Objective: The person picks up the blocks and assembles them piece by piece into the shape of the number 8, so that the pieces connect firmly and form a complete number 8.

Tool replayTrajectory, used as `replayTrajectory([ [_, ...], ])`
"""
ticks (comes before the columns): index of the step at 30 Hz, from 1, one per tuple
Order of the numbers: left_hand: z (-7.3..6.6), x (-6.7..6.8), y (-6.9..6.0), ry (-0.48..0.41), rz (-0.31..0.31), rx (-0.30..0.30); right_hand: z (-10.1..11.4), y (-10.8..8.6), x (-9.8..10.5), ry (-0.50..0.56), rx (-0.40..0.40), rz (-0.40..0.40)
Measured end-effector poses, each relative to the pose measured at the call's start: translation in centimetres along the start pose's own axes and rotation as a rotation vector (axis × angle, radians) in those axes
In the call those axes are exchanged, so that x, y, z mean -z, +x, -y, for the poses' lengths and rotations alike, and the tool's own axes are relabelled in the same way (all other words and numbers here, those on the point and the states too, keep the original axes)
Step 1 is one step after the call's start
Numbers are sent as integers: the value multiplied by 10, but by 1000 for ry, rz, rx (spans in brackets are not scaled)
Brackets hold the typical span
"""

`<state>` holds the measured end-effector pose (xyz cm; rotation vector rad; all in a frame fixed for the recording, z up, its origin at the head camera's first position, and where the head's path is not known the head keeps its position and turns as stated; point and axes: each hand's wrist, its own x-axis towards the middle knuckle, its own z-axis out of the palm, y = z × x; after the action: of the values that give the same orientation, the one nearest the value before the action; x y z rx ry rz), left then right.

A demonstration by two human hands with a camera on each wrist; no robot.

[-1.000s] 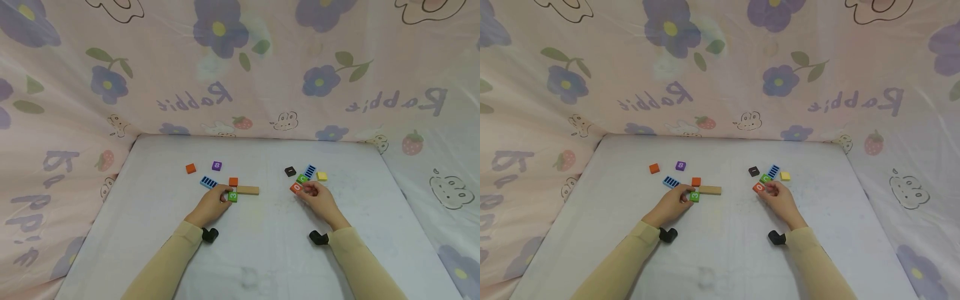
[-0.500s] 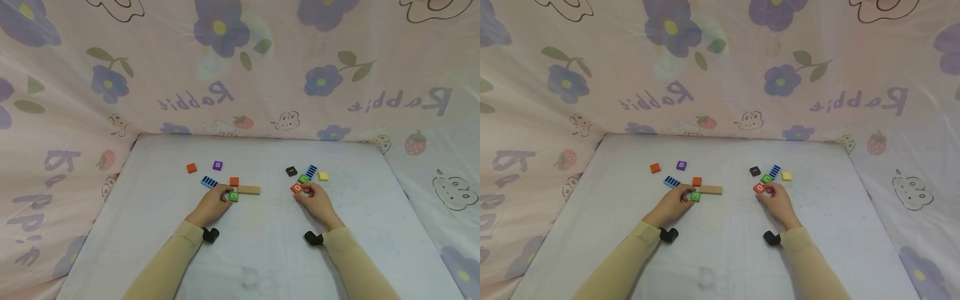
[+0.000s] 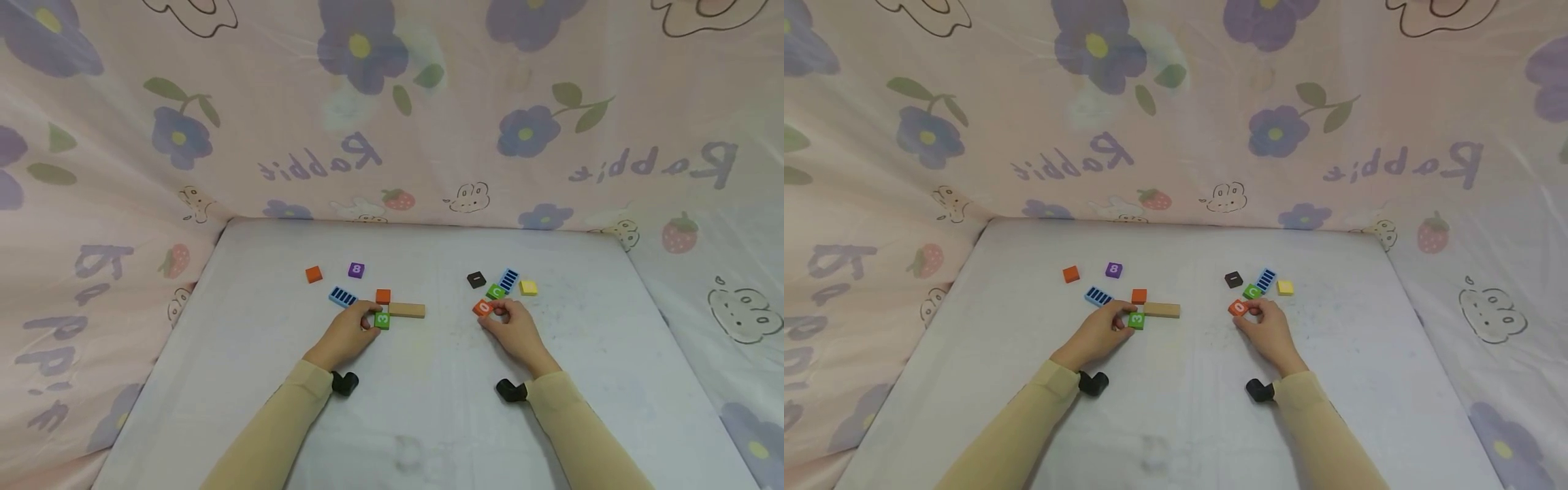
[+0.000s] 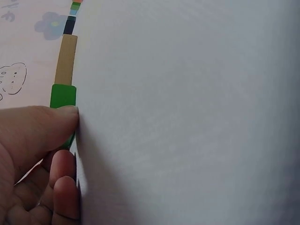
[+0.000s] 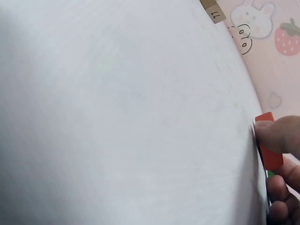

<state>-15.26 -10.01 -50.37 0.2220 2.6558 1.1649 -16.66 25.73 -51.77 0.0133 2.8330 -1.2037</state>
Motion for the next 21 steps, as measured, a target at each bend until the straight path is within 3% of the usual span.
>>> replayTrajectory([
  [9,1,-1,2,-1,-4,-4,16,-1,-5,46,41,61],
  [21,2,-2,3,-6,-6,2,46,22,-31,9,65,131],
])
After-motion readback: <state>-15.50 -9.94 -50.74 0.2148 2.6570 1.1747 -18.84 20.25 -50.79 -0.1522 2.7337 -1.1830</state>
